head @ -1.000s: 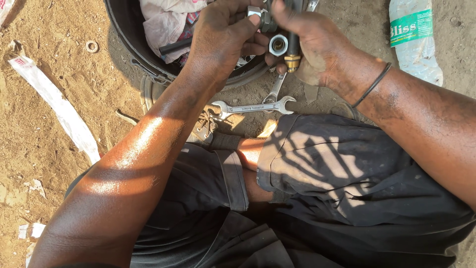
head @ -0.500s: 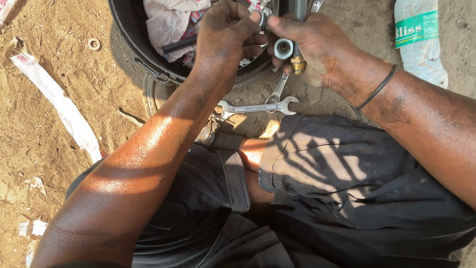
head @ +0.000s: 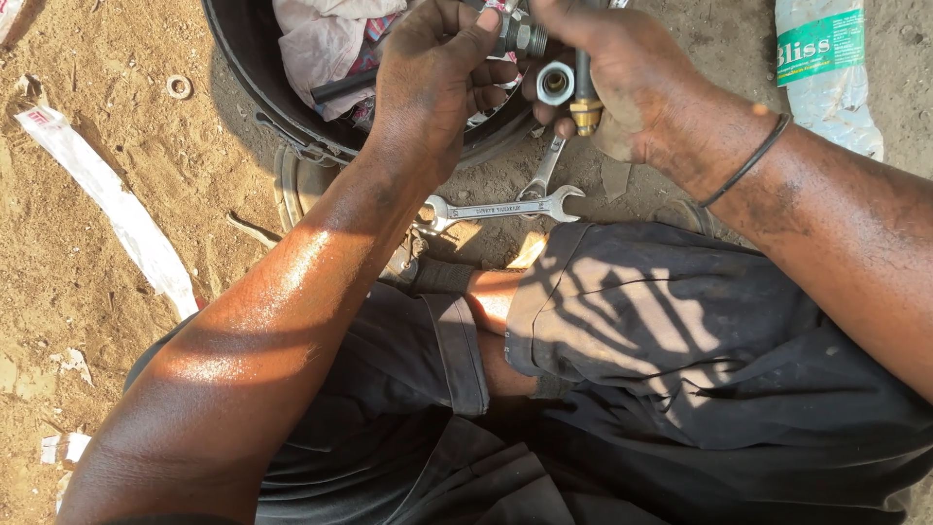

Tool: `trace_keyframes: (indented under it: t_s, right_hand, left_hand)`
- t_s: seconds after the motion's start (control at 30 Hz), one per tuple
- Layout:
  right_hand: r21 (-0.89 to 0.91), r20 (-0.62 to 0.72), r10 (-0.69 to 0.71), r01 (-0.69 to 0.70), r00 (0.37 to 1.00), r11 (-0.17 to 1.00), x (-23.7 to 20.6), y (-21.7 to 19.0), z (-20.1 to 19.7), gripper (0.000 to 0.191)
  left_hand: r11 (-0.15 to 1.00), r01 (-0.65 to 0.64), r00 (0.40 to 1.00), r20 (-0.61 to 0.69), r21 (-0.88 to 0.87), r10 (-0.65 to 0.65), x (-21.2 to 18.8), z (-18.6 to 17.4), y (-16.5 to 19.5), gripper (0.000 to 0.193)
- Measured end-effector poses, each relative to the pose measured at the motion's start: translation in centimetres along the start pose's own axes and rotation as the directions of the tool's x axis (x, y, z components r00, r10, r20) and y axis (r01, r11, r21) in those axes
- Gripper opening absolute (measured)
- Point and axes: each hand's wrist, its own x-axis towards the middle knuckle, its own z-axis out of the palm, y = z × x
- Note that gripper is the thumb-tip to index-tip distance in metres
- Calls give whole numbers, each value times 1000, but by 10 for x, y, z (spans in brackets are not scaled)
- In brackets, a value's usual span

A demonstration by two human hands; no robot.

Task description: The person sits on the ground and assembles a short black pipe with metal fittings. They use a wrench to tighten a nut onto the pipe, then wrap the threads with white tape and screw on a brass connector.

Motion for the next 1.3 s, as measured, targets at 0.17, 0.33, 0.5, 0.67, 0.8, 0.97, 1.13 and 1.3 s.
trace_keyframes:
  t_s: [0.17,0.33,0.5,0.67,0.8,0.97,1.13,1.3]
  right_hand:
    - [6,50,-116,115,992,993,4,3,0,39]
    - [56,-46,52,-50,998,997,7,7,0,37]
    - [23,1,-28,28,1000,999,5,5,1,32]
    - [106,-36,27,-23,999,994,1,3,0,39]
    - [-60,-40,6,-8,999,998,1,0,2,33]
    - [-30,-39,-57,56,998,998,0,-3,4,38]
    - [-63,-40,27,-29,999,998,5,-1,4,34]
    - [-61,58,-160,163,985,985,6,1,-1,31]
  left_hand:
    - [1000,1,1000,1,-2,-1,0,0,-5,21]
    - [998,42,999,0,-38,-42,4,-2,-11,22]
    - [997,61,998,-4,-52,-61,4,-1,-14,23]
    - [995,76,997,6,-60,-76,3,0,-13,23]
    - [996,63,998,22,-65,-62,3,0,-13,23]
    - [992,51,999,22,-118,-49,5,-1,-11,22]
    - [996,54,998,15,-66,-53,6,-1,-11,22]
    - [996,52,999,15,-73,-51,6,-2,-11,24]
